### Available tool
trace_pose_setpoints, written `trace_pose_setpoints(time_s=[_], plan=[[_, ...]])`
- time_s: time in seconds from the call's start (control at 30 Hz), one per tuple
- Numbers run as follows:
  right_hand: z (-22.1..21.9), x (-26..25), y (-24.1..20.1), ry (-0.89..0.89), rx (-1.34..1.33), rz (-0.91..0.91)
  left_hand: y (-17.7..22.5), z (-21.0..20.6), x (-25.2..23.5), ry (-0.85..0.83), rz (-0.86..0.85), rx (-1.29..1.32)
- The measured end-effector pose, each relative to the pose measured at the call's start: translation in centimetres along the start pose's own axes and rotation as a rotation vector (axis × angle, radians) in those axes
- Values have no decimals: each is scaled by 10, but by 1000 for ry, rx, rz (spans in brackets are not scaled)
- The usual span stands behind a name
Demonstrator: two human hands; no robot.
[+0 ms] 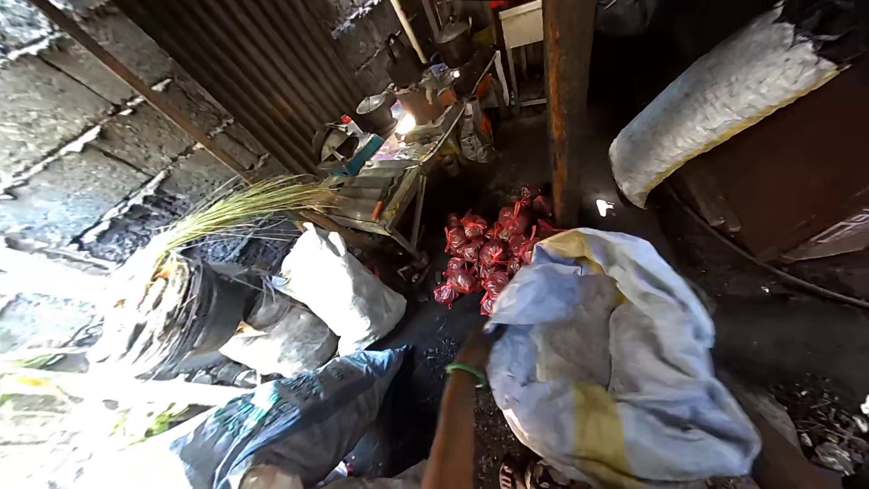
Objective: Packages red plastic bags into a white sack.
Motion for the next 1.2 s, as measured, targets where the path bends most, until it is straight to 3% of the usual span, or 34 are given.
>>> trace_pose_setpoints(time_s=[0.03,0.07,0.1,0.13,0.23,0.3,0.37,0.43,0.53,0.6,0.67,0.77,0.87,0.93,0.97,1.07,1.13,1.2], plan=[[26,11,-10,123,124,-297,-10,16,-5,-24,21,254],[56,18,-5,270,104,-399,-20,31,-11,-44,34,499],[83,18,17,351,32,-423,-26,42,-15,-45,62,680],[108,17,51,322,-17,-364,-28,46,-16,-23,94,771],[126,11,124,60,56,-368,-30,31,-20,136,158,797],[116,3,125,57,195,-417,-27,29,-23,213,169,575],[118,-11,106,120,380,-240,-20,28,-22,228,174,395],[85,-29,68,114,386,24,-11,15,-14,198,170,433],[-17,-44,30,-211,535,169,-5,-12,-9,109,163,528],[-69,-50,35,-404,763,235,-1,-27,-4,37,176,610],[-92,-55,49,-425,739,256,-5,-26,-5,-33,143,582],[-91,-68,39,-405,475,199,-12,1,7,-86,160,265],[-74,-78,32,-564,291,-194,-45,36,-14,-287,192,-267],[-70,-72,40,-747,303,-409,-55,62,-39,-302,119,-464],[-71,-69,41,-781,303,-455,-47,75,-51,-223,48,-522],[-70,-71,33,-548,179,-419,25,93,-48,157,-54,-491],[-73,-72,34,-414,66,-393,75,75,-12,422,-339,-446],[-78,-74,36,-352,-14,-372,88,12,27,334,-583,-541]])
Point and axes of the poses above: each hand's wrist, its own x-axis away from the middle knuckle, its own z-axis out of the back of the hand, y = z × x, the point moved 9 cm from there along -x, towards the middle knuckle, and after that the axes turned 10 degrees about z, right-handed, at the moved point
